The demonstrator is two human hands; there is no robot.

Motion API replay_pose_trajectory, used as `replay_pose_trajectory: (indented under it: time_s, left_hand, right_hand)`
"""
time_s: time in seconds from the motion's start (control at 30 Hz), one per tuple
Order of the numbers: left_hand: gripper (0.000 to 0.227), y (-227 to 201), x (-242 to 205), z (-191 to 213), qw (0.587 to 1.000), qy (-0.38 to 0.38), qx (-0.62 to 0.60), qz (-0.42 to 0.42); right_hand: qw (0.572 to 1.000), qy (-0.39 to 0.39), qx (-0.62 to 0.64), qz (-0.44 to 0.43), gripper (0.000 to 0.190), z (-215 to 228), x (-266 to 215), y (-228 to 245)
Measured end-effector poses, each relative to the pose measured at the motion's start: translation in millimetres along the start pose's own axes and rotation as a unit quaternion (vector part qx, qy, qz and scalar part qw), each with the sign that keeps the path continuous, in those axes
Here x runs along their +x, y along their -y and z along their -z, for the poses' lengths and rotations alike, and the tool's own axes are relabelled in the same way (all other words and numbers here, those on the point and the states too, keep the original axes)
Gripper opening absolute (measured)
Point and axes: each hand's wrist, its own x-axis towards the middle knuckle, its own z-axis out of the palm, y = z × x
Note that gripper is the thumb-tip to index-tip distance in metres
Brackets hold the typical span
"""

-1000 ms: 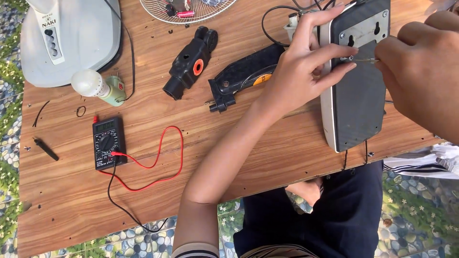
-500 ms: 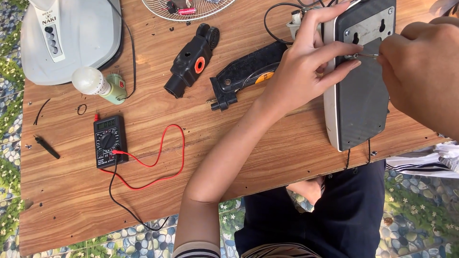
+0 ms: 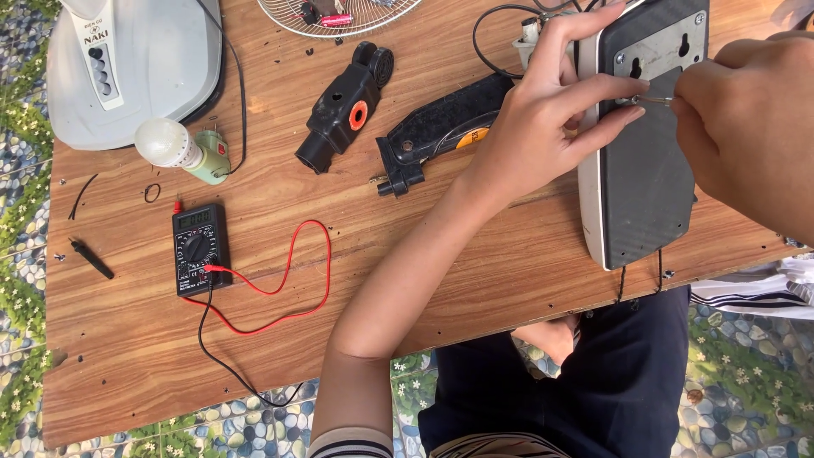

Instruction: Using a manual screwdriver to remove screws from the back panel of a white electronic appliance for disassembly.

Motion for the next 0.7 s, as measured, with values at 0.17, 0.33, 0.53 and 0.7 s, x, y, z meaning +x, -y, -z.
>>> replay_pose_trajectory:
  time_s: [0.17, 0.33, 0.53, 0.7]
  left_hand:
    - [0.019, 1.4, -0.8, -1.2, 1.0, 0.001, 0.006, 0.001]
    - [0.017, -1.1, -0.2, -2.0, 1.0, 0.0, 0.0, -0.003]
    - [0.015, -3.3, -0.4, -0.9, 1.0, -0.006, 0.0, -0.007]
    - [0.017, -1.8, -0.5, -1.8, 1.0, 0.0, 0.002, -0.003]
  right_hand:
    - [0.999, 0.0, -0.035, -0.002, 0.02, -3.0, 0.0, 0.1]
    - [0.989, -0.034, -0.144, -0.013, 0.016, -2.0, -1.7, 7.3]
    - [0.947, -0.039, -0.318, 0.032, 0.013, 11.7, 0.0, 17.3]
    - [0.979, -0.049, -0.196, 0.001, 0.022, -13.3, 1.5, 14.7]
